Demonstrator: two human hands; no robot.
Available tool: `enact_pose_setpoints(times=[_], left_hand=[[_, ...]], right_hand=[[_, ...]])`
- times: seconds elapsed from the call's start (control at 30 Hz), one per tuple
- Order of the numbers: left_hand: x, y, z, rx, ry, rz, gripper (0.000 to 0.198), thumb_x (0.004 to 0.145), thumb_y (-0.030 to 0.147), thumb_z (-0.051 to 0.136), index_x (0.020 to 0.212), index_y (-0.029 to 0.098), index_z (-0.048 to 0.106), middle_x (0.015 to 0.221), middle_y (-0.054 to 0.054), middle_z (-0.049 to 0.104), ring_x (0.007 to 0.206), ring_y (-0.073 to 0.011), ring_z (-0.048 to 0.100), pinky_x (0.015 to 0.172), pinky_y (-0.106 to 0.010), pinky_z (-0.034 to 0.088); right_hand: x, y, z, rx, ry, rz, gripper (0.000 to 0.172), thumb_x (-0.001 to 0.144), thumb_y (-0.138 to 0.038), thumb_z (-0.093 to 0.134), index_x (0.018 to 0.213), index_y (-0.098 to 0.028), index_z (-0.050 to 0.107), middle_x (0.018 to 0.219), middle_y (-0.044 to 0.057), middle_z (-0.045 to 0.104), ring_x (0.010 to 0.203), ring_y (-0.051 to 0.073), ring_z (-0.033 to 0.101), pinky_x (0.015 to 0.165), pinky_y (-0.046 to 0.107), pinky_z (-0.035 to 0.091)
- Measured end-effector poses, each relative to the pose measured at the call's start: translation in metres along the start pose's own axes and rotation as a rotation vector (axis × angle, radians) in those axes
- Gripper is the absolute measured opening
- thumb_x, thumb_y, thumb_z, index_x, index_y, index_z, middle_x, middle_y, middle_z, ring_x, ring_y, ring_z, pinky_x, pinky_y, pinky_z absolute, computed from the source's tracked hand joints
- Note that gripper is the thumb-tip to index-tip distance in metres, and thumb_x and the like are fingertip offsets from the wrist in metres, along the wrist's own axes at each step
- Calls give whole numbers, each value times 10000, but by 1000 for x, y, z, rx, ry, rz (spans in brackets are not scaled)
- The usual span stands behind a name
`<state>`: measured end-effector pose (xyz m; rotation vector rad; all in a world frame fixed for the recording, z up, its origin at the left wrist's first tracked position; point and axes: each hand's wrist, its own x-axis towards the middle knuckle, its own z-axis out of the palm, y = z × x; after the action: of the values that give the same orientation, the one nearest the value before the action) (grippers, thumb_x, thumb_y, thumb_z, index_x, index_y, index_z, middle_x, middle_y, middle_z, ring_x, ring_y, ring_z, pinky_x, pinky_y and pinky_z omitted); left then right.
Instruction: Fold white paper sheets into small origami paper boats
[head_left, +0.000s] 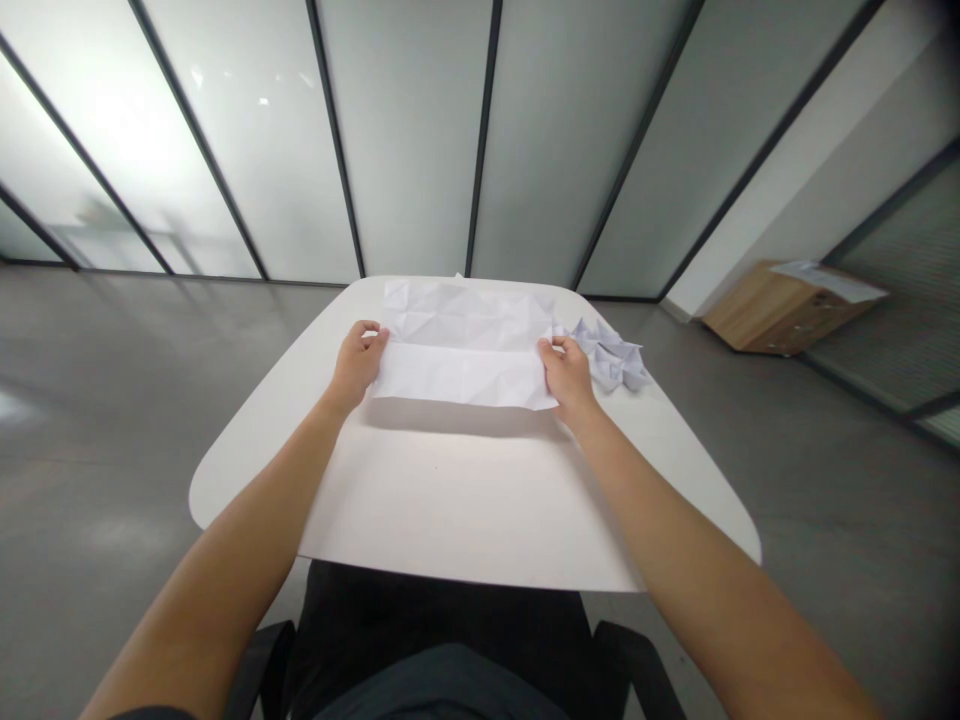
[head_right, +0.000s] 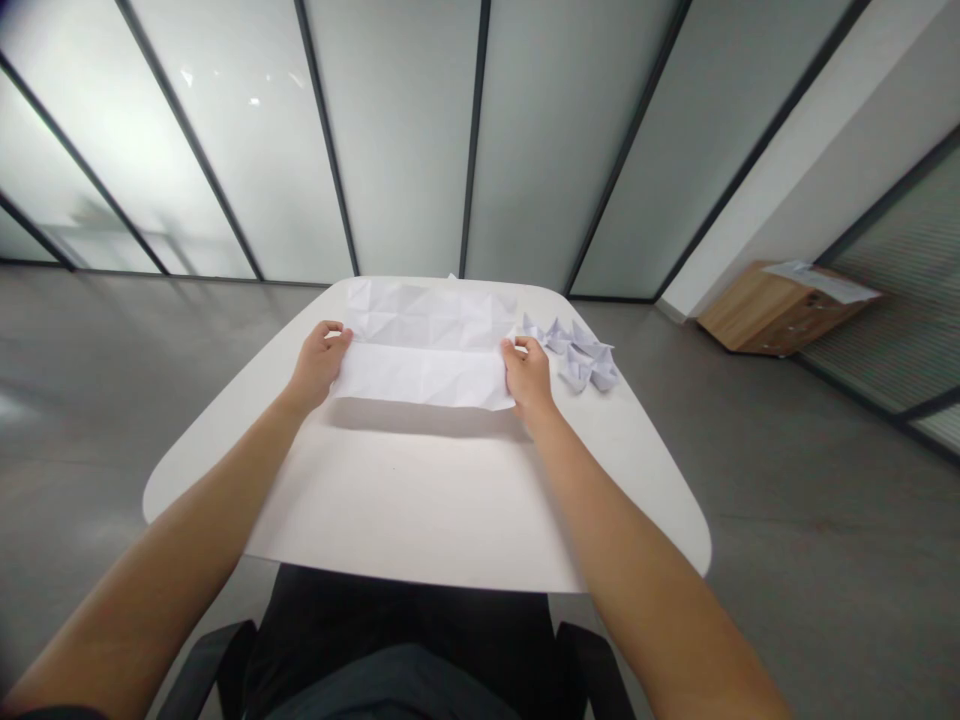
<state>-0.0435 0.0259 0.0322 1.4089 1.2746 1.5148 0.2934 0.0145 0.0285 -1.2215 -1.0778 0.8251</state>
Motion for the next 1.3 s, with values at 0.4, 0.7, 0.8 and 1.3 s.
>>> enact_pose_setpoints(times=[0.4,0.7,0.8,1.3], left_hand=[[20,-28,-63,732,245,-179,515,798,289,688,1277,220,511,861,-79,683,823,-273,646,754,-366,481],[19,-27,-54,1012,-191,356,341,899,287,541,1209,234,672,1295,-78,668,1260,-268,577,1155,-424,395],[19,-34,-34,982,-496,435,350,957,336,467,1168,267,737,1374,-20,666,1330,-241,553,1189,-379,379],[17,-38,-69,1273,-148,-44,492,964,329,425,1413,340,626,1530,-56,543,1354,-436,464,1049,-653,401]], right_hand=[[25,27,-30,-194,65,4,233,811,-428,644,893,-210,634,653,-14,632,492,143,591,466,257,463],[34,11,-50,-837,205,-343,212,871,-319,576,902,-178,731,801,66,755,722,211,680,766,331,507],[37,1,-64,-992,229,-407,197,873,-274,584,940,-187,747,896,85,776,821,239,682,827,346,488],[51,7,-105,-1344,-23,-150,377,768,-80,623,1090,-218,761,1015,44,779,969,234,684,826,309,467]])
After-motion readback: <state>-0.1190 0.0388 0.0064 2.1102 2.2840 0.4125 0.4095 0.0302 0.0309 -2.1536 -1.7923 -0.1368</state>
